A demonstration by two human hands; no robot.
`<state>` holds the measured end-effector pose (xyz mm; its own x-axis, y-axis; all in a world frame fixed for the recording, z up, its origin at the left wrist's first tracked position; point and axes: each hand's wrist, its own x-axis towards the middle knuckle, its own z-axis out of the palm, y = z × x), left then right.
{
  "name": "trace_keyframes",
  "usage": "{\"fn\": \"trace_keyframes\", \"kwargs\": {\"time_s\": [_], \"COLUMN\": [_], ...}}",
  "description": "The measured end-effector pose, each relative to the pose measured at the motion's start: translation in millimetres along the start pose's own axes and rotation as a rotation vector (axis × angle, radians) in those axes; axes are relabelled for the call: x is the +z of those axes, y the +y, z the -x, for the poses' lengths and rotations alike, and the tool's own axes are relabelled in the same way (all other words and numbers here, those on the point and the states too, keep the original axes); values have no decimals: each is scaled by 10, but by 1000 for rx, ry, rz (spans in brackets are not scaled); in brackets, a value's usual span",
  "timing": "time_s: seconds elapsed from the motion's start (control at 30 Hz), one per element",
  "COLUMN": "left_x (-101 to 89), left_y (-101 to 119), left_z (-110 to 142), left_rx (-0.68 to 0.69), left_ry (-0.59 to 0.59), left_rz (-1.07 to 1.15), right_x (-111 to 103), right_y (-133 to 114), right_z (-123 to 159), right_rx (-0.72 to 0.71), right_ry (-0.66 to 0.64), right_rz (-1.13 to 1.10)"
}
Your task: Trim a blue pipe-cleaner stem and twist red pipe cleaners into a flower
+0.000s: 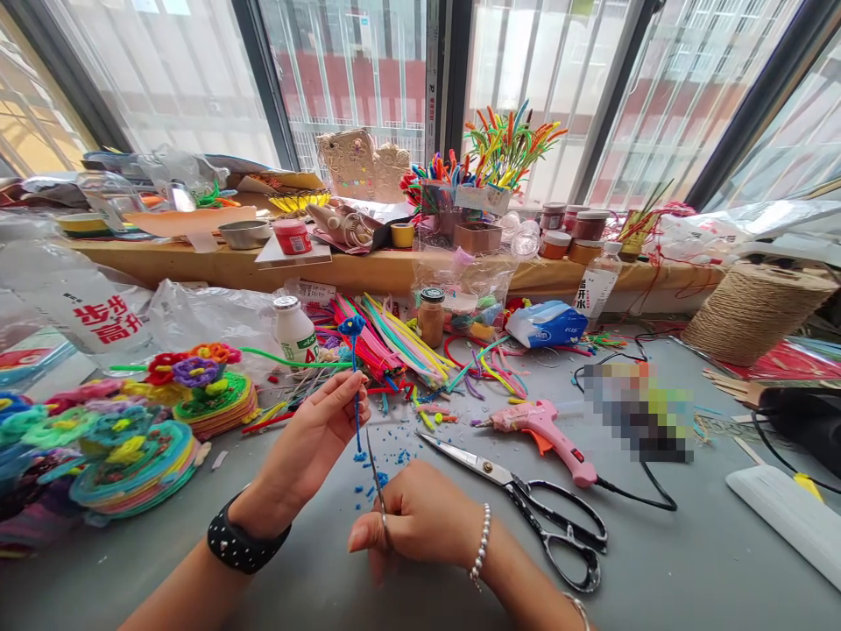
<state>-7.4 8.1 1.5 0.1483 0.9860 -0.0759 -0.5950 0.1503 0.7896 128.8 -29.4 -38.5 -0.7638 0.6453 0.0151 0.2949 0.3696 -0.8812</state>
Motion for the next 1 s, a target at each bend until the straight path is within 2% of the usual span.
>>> {"fn": "trace_keyframes", "kwargs": {"time_s": [0.2,0.63,0.83,1.0], "left_x": [4,-1,14,30], "left_y": [5,11,-10,0], "left_z": [3,5,27,49], "left_rx": [-4,-5,-28,-30], "left_ry": [-23,-66,-83,-86], "left_rz": [0,-31,-109,-189], "right_x": [-20,-24,-50,-101], "right_y": [-38,-67,-130,-176], "right_z": [16,5,-2,-15], "right_rx": [-11,24,9,44], "right_ry": [-53,14,112,338], "right_rz": [93,67,-194,-477]}}
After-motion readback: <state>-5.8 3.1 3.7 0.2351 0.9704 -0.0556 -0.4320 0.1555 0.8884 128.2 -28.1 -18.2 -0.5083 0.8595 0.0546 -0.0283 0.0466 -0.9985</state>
